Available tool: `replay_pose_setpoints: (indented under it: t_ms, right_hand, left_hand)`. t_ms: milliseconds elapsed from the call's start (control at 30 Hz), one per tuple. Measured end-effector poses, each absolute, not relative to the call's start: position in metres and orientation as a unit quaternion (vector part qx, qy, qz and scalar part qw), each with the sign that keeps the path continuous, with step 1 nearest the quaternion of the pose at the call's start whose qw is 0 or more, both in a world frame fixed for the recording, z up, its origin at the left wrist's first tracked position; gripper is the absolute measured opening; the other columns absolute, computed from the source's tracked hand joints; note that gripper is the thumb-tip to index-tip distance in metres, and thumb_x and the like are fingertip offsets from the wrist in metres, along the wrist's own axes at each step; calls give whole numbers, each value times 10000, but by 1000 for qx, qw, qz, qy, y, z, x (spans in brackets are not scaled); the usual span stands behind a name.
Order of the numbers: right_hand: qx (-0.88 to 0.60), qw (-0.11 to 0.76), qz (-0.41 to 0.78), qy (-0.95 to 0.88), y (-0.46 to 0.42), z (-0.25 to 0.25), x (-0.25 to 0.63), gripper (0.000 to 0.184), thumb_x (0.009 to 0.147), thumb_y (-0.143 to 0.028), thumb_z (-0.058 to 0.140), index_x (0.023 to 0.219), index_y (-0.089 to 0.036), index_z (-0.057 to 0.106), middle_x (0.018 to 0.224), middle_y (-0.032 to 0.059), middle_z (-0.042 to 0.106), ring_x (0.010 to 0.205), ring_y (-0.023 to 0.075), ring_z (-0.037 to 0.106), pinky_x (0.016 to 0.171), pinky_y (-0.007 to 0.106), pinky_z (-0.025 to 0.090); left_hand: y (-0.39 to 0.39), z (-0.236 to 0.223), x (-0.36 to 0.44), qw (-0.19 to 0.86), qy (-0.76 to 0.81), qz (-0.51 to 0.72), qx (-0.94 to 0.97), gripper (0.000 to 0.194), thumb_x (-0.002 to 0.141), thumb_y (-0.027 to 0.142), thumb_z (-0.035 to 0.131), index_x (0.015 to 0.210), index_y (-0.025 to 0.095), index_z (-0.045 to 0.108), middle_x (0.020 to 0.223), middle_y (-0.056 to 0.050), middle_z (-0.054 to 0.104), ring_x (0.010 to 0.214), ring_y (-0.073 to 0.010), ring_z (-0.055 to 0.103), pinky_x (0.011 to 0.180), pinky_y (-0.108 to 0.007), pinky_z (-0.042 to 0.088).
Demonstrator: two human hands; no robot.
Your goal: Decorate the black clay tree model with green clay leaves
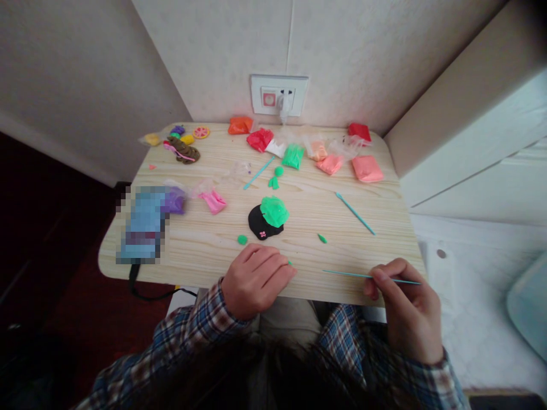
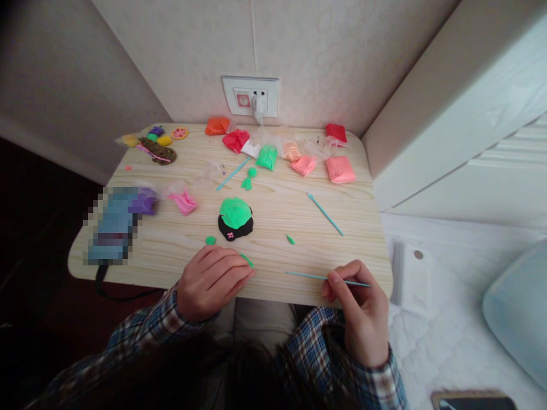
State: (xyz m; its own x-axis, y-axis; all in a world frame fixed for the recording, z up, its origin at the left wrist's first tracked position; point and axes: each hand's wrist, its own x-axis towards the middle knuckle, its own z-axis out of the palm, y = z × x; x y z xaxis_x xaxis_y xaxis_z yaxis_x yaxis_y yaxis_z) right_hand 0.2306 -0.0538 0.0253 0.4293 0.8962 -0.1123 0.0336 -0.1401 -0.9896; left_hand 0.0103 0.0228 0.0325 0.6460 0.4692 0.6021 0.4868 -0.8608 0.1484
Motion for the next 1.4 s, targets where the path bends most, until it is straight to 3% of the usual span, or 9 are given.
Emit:
replay_pose_setpoints:
  t_ms: [133, 300, 533, 767, 1067, 1400]
  right_hand:
    - [-646, 549, 389, -361, -53, 25, 228, 193, 790, -317, 632, 676, -202, 527, 556, -19, 533, 532, 117, 477, 500, 248, 359]
    - [-653, 539, 394, -358, -54, 23, 226, 212, 785, -336, 635, 668, -201, 521, 544, -21, 536, 514, 109, 480, 473, 230, 366]
    - [-645, 544, 398, -361, -52, 21, 222, 207, 780, -325, 639, 671, -195, 521, 553, -21, 533, 516, 107, 482, 477, 228, 371]
    - [-638, 539, 402, -374, -51, 24, 215, 205, 793, -322, 632, 668, -195, 530, 547, -22, 536, 512, 100, 486, 470, 217, 382]
    - [-677, 511, 348, -398, -51, 27, 185, 212, 806, -345, 615, 686, -192, 532, 569, -2, 592, 504, 104, 546, 458, 205, 443]
    - [-618, 586, 240, -466, -65, 7, 175, 91, 815, -161, 589, 756, -202, 534, 634, 8, 652, 544, 124, 602, 483, 245, 479]
  left_hand:
    - [14, 27, 21, -31, -326, -289, -900, 156, 856, 249, 561, 730, 156, 554, 707, -32, 621, 752, -178, 561, 705, -320, 436]
    - [26, 28, 6, -149, -370, -265, -878, 375, 781, 378, 650, 1046, 123, 577, 995, -107, 621, 957, -239, 529, 869, -401, 437]
    - [34, 25, -4, -152, -331, -228, -903, 142, 836, 287, 594, 921, 178, 623, 954, -58, 647, 922, -196, 562, 866, -376, 433]
    - [28, 25, 2, -89, -333, -226, -911, 235, 833, 377, 585, 794, 145, 588, 844, -63, 632, 810, -198, 571, 720, -339, 432]
    - [25, 26, 4, -125, -379, -235, -886, 238, 805, 382, 616, 862, 152, 604, 878, -71, 626, 831, -211, 550, 763, -351, 455]
    - [21, 22, 1, -112, -383, -257, -880, 130, 829, 282, 596, 842, 153, 606, 878, -64, 632, 830, -199, 545, 766, -341, 452]
